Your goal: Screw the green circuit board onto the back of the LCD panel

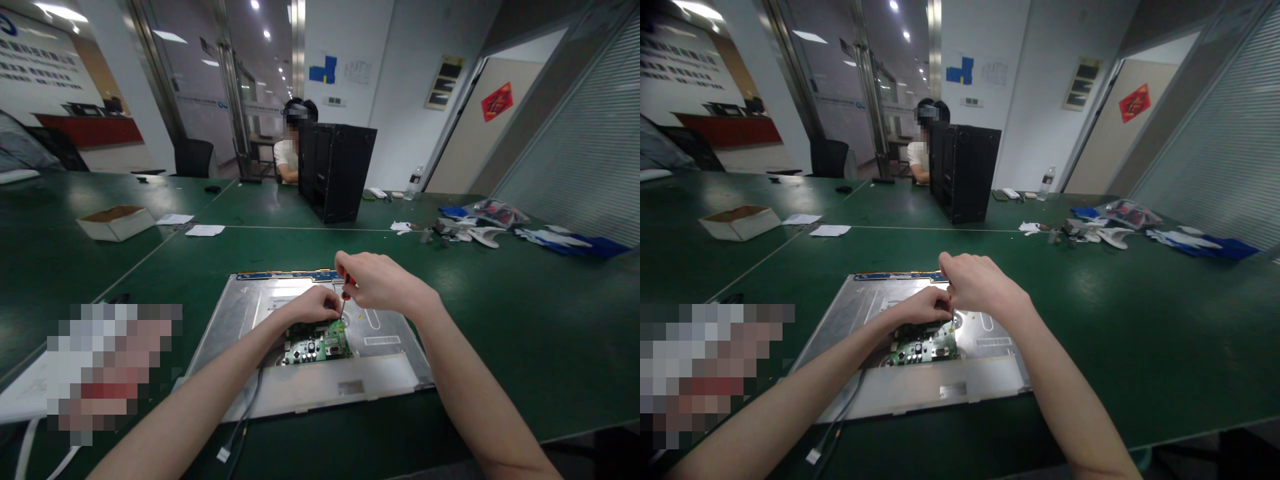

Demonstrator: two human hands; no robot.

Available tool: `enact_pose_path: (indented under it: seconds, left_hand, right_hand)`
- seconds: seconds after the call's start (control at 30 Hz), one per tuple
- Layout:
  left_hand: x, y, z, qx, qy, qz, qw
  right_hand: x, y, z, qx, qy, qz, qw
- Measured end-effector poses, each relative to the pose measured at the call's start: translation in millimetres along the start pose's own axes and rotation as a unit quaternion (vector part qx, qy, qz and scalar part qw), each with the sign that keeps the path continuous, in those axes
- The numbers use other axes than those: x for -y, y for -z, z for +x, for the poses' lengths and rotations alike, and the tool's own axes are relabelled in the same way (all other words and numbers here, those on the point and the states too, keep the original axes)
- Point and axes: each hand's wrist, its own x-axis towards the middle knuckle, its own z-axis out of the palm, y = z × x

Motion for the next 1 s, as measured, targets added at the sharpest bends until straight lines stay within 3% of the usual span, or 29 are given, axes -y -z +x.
enact_pose_path:
  seconds: [0.17, 0.67, 1.0]
  left_hand:
    - [-2.4, 0.7, -0.4, 0.003, 0.006, -0.001, 1.000]
    - [-3.5, 1.2, -0.3, 0.004, 0.004, -0.003, 1.000]
    - [-2.7, 0.9, -0.8, 0.010, 0.013, -0.010, 1.000]
  right_hand:
    - [1.6, -3.6, 4.7, -0.028, -0.034, -0.047, 0.998]
    - [2.1, -6.1, 5.5, -0.048, -0.049, -0.066, 0.995]
    - [-1.1, -1.9, 3.0, -0.015, 0.002, -0.006, 1.000]
